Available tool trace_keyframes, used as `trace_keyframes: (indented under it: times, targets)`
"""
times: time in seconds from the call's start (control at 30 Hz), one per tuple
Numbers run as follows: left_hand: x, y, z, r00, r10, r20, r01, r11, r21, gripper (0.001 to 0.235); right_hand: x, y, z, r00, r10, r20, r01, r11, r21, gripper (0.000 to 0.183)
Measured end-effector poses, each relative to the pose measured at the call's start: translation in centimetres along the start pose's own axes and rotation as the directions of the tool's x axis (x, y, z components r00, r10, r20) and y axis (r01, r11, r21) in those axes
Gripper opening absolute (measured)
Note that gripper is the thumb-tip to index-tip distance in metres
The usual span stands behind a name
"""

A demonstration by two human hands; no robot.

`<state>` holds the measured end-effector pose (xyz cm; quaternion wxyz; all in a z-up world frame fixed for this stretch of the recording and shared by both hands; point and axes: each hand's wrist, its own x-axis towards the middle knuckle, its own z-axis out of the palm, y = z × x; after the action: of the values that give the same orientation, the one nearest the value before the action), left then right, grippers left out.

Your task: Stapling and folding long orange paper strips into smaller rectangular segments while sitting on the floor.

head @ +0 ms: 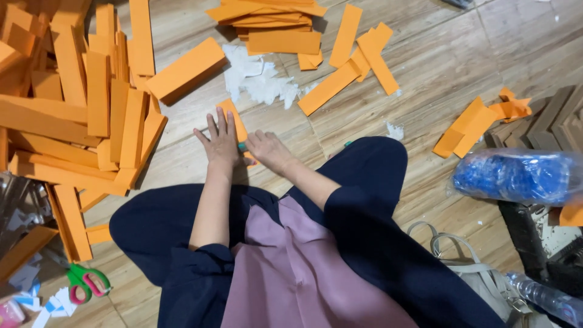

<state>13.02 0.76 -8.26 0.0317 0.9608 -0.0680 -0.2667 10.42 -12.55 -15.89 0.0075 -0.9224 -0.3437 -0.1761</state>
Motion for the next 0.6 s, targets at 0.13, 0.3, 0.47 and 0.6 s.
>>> trace_keyframes:
  times: [0.13, 0.3, 0.47, 0.6]
  targets:
    - [-0.5, -0.5, -0.2, 1.000, 0.017, 0.001, -0.016, 0.999, -0.046, 0.119, 1.0, 1.0, 0.0, 0.999, -0.051, -0.012, 0.051, 0.998, 0.022, 0.009]
    - [0.1, -1.1, 0.5, 0.999, 0.035, -0.008, -0.036, 0.999, -0.034, 0.133, 3.3, 2.1, -0.8, 0.997, -0.062, -0.048, 0.063, 0.998, 0.024, 0.005]
    - [0.4, -1.3, 0.2, 0.998, 0.060, 0.013, -0.060, 0.998, 0.010, 0.133, 5.8, 4.6, 1.4, 0.996, 0.003, -0.094, -0.003, 1.000, -0.007, 0.003]
    - [0.6, -1.5, -0.4, 0.997, 0.052, 0.048, -0.051, 0.999, -0.016, 0.132, 8.4, 5.7, 2.0, 0.992, -0.014, -0.123, 0.007, 0.999, -0.053, 0.003]
